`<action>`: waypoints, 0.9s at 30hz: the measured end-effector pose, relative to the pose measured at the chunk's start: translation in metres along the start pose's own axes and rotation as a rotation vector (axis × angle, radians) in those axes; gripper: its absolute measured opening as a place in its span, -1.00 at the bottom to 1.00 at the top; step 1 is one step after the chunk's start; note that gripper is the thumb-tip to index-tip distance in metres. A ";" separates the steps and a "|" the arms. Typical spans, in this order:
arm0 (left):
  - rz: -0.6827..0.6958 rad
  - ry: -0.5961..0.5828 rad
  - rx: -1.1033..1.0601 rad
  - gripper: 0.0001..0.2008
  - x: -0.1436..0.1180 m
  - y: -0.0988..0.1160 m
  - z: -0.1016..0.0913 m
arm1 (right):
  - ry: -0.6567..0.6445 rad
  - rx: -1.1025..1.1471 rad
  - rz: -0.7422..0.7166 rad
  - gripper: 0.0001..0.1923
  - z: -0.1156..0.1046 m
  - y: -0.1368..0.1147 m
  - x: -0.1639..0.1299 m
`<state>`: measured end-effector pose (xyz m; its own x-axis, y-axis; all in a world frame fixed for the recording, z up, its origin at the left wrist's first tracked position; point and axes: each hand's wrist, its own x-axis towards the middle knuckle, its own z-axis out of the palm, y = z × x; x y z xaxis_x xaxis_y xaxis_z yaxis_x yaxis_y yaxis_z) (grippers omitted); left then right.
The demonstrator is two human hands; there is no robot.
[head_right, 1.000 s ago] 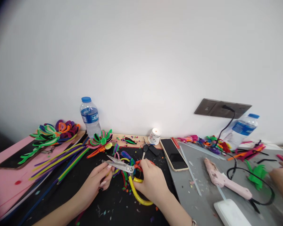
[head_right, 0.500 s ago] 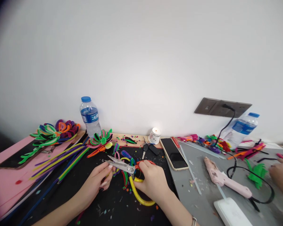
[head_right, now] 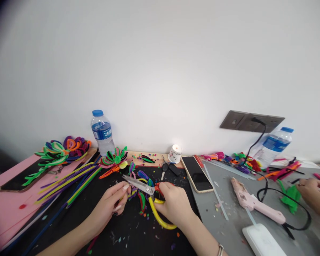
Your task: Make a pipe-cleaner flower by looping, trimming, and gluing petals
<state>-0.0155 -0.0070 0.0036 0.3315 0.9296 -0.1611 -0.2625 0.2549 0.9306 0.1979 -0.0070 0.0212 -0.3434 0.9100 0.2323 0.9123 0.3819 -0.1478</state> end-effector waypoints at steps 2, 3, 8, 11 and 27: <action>0.004 0.003 0.030 -0.75 -0.001 0.001 0.001 | 0.039 0.021 0.060 -0.94 -0.003 0.003 0.002; 0.007 0.003 0.045 -0.75 -0.001 0.002 0.001 | 0.058 0.017 0.101 -0.94 -0.005 0.005 0.003; 0.017 -0.018 0.097 -0.74 0.000 0.002 0.001 | 0.089 -0.054 0.293 -0.90 -0.005 0.020 0.006; 0.029 -0.050 0.130 -0.72 -0.001 0.000 0.001 | 0.090 -0.025 0.283 -0.87 0.002 0.027 0.006; 0.189 -0.311 0.715 -0.71 -0.021 0.011 0.024 | -0.136 0.410 -0.244 -0.86 -0.014 -0.035 -0.011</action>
<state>-0.0036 -0.0301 0.0248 0.6046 0.7962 0.0214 0.2697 -0.2300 0.9351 0.1732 -0.0329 0.0372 -0.5869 0.7885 0.1838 0.6479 0.5935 -0.4774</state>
